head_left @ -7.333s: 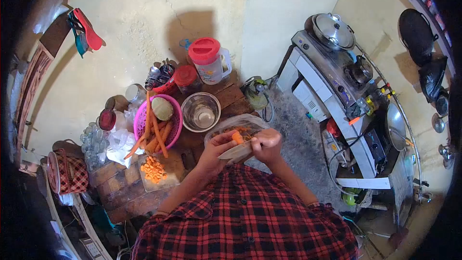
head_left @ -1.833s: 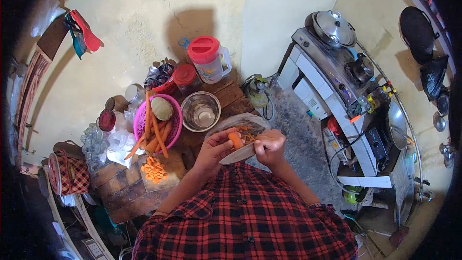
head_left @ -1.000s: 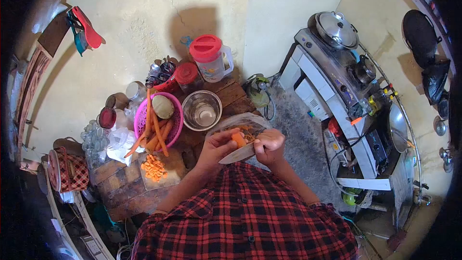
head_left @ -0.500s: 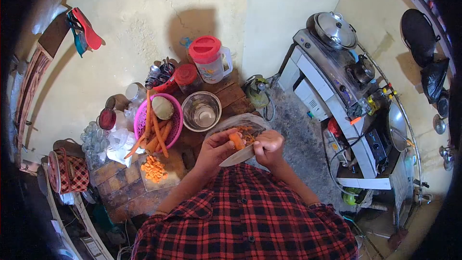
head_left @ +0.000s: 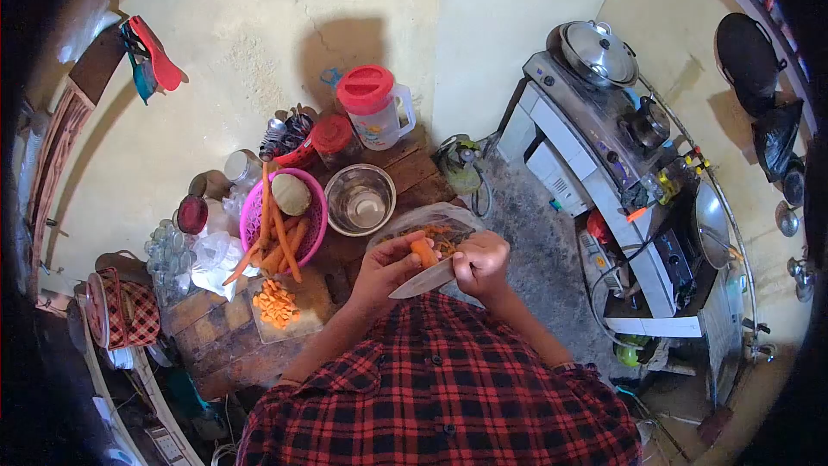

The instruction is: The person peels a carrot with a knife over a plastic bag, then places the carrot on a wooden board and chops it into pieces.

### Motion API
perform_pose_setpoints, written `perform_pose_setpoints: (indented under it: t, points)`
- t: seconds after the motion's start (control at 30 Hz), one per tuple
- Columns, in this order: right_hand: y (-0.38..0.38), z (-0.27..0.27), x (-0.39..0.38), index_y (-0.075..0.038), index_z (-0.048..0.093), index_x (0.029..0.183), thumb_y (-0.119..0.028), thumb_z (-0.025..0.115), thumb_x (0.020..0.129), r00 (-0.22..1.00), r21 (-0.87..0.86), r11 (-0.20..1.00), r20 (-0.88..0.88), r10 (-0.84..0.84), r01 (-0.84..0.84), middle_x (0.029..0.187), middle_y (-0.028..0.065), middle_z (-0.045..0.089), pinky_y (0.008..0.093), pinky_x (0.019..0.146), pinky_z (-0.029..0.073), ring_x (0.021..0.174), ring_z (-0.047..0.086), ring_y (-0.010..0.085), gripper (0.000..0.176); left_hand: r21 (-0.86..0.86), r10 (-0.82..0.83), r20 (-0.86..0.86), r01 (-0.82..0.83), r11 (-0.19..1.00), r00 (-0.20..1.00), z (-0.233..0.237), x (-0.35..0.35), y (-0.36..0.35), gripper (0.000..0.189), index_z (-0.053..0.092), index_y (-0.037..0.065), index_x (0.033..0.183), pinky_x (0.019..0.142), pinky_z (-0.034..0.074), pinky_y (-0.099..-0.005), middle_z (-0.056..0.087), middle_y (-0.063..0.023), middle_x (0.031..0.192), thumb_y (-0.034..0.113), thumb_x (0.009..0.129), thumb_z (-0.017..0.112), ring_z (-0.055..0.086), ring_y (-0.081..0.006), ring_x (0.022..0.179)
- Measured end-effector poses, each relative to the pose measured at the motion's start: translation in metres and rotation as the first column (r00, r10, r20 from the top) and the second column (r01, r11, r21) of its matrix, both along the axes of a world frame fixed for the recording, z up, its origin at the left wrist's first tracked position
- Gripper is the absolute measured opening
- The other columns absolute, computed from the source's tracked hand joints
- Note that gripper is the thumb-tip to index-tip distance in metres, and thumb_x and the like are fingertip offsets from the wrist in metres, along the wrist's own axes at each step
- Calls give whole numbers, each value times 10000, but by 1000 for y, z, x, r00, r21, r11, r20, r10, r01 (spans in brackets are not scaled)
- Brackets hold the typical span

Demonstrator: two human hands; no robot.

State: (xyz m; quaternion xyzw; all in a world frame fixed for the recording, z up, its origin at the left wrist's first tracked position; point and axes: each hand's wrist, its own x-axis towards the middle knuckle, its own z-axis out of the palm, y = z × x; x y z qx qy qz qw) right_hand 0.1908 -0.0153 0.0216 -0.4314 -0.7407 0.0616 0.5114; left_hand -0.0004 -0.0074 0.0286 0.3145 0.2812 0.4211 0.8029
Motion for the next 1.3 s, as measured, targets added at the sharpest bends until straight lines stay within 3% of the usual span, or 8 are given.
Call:
perform_pose_setpoints:
  t: [0.1,0.4,0.47,0.6,1.2,1.3]
  points:
    - [-1,0,-2,-59,393,480,-144,512,750,1000,9,1000,-22,-12,13,461,86,392,397,433,313,409,420,287,307,-17,-1,64,3,1000,998,-3,0,-1,384,507,-5,1217,887,490,-347,578,-132,1154,6,842,584,591,-218,1020]
    - [-1,-5,0,-50,378,483,-132,515,738,999,-9,1000,-43,-13,12,464,94,387,402,438,318,407,416,288,302,-17,17,15,-16,1000,1000,1,1,-5,373,520,1,1207,884,489,-330,584,-127,1143,19,842,593,596,-198,997]
    - [-1,-2,-2,-72,458,476,-157,544,726,1000,19,1000,10,-3,3,448,84,427,393,419,346,394,443,275,278,-17,-44,-57,43,999,997,-2,0,-5,361,527,5,1199,874,492,-320,588,-117,1136,24,844,593,596,-184,989]
    - [3,-8,2,-73,461,475,-158,540,737,999,29,999,-46,-19,21,454,81,443,387,421,353,396,450,272,286,-5,-16,14,16,1000,1000,2,1,-4,354,534,11,1193,856,500,-311,595,-107,1122,40,846,599,593,-170,983]
    - [1,-8,-3,-60,449,483,-166,533,751,995,-5,1000,-92,24,-25,462,99,435,393,425,337,402,442,282,300,-23,-116,-48,115,993,992,-2,0,-7,357,537,4,1198,860,491,-290,612,-103,1093,47,850,597,600,-158,965]
    - [4,-16,-1,-59,456,489,-175,535,755,999,-8,1000,-28,21,-21,471,96,444,397,430,327,420,455,281,300,-42,-117,-59,115,992,991,2,0,-6,354,540,8,1197,855,494,-289,614,-105,1091,44,849,597,602,-157,960]
